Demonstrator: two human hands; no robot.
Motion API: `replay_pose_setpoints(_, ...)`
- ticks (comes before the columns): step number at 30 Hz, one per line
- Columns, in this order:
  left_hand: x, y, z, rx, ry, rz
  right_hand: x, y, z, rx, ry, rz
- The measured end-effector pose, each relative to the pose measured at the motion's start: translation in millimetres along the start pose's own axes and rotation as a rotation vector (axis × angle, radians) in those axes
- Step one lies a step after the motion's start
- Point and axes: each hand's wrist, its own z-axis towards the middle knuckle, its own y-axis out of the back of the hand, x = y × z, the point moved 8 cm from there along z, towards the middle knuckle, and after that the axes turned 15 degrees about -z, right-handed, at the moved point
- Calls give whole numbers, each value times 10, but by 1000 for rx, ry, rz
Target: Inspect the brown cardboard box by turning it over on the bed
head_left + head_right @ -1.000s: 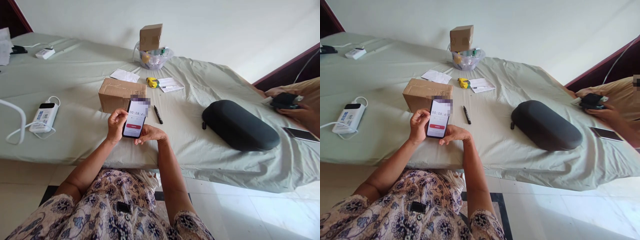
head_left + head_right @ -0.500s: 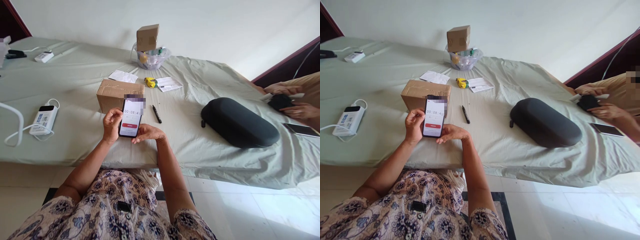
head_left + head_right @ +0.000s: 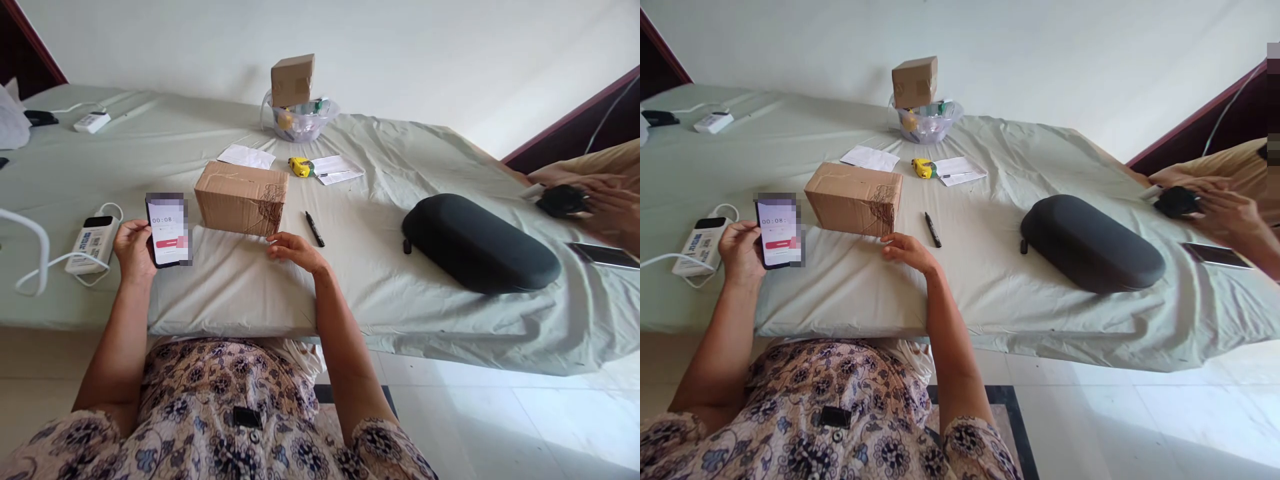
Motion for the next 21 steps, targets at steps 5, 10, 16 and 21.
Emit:
replay_pose_setpoints(5,204,201,219,-51,60,198,-5,-18,1,-4,0,2)
replay_pose_setpoints(10,307,289,300,-50,37,299,-45,14,23,-48,-1,-16)
replay_pose_setpoints(16,114,193,253,44,-93,475,-59,151,27,-193,-6,-111)
replay_pose_setpoints(21,58,-376,46,296,-254,633,-128,354,28,-427,-74,-231)
